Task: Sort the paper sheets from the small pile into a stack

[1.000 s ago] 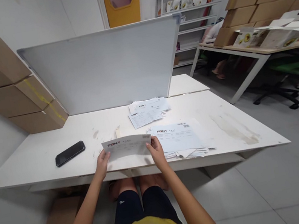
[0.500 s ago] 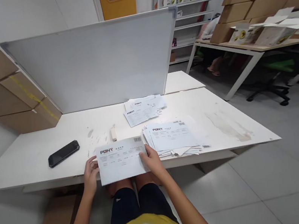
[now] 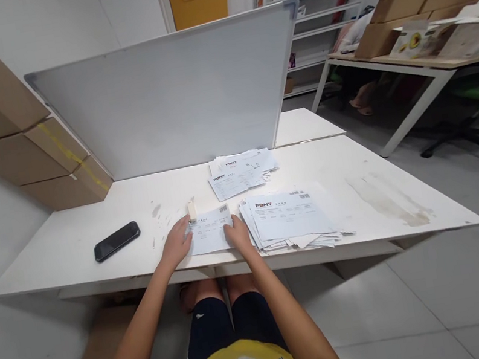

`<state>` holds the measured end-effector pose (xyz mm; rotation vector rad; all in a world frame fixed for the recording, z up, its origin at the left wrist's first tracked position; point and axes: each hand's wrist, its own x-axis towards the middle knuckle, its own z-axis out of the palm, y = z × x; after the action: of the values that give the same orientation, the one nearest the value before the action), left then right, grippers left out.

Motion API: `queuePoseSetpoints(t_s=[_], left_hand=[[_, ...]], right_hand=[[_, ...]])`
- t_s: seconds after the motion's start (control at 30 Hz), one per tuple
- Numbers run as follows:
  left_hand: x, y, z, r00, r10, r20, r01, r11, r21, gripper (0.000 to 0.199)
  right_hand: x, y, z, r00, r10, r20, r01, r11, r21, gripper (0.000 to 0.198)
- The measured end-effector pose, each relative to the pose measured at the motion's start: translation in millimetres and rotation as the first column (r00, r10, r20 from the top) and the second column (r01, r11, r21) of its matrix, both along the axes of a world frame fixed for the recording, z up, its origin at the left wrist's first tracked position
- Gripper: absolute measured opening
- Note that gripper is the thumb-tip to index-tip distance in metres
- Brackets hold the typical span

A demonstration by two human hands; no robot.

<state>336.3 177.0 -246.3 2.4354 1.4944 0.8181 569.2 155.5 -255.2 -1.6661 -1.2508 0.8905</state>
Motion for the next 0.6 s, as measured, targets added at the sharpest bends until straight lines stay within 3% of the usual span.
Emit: queuePoseSetpoints(t_s=[0.1, 0.23, 0.37, 0.47, 0.6], left_hand=[[18.1, 3.1, 6.2, 0.985, -0.023, -0.171, 0.035, 0.997, 0.071, 0.047], [28.8, -3.0, 6.0, 0.970, 0.074, -0.232, -0.035, 0.985, 0.167, 0.047], [35.5, -6.7, 4.7, 0.952, 0.088, -0.294, -0.028, 0.979, 0.203, 0.048], [37.3, -8.2, 7.9, 0.958, 0.093, -0.269, -0.028, 0.971, 0.238, 0.048], [34.9, -10.9, 12.5, 0.981, 0.104, -0.163, -0.044, 0.943, 0.331, 0.046]], right_hand=[[-2.6, -2.5, -2.5, 0.999, 0.015, -0.029, -0.013, 0.997, 0.079, 0.036], [-3.1, -9.0, -5.0, 0.999, 0.035, -0.035, -0.030, 0.988, 0.148, 0.042], [-5.0, -9.8, -3.4, 1.000, 0.011, -0.023, -0.008, 0.987, 0.160, 0.039], [-6.8, -12.4, 0.2, 1.000, 0.017, 0.002, -0.017, 0.987, 0.163, 0.036], [8.3, -22.3, 5.4, 0.989, 0.106, 0.101, -0.123, 0.976, 0.179, 0.033]])
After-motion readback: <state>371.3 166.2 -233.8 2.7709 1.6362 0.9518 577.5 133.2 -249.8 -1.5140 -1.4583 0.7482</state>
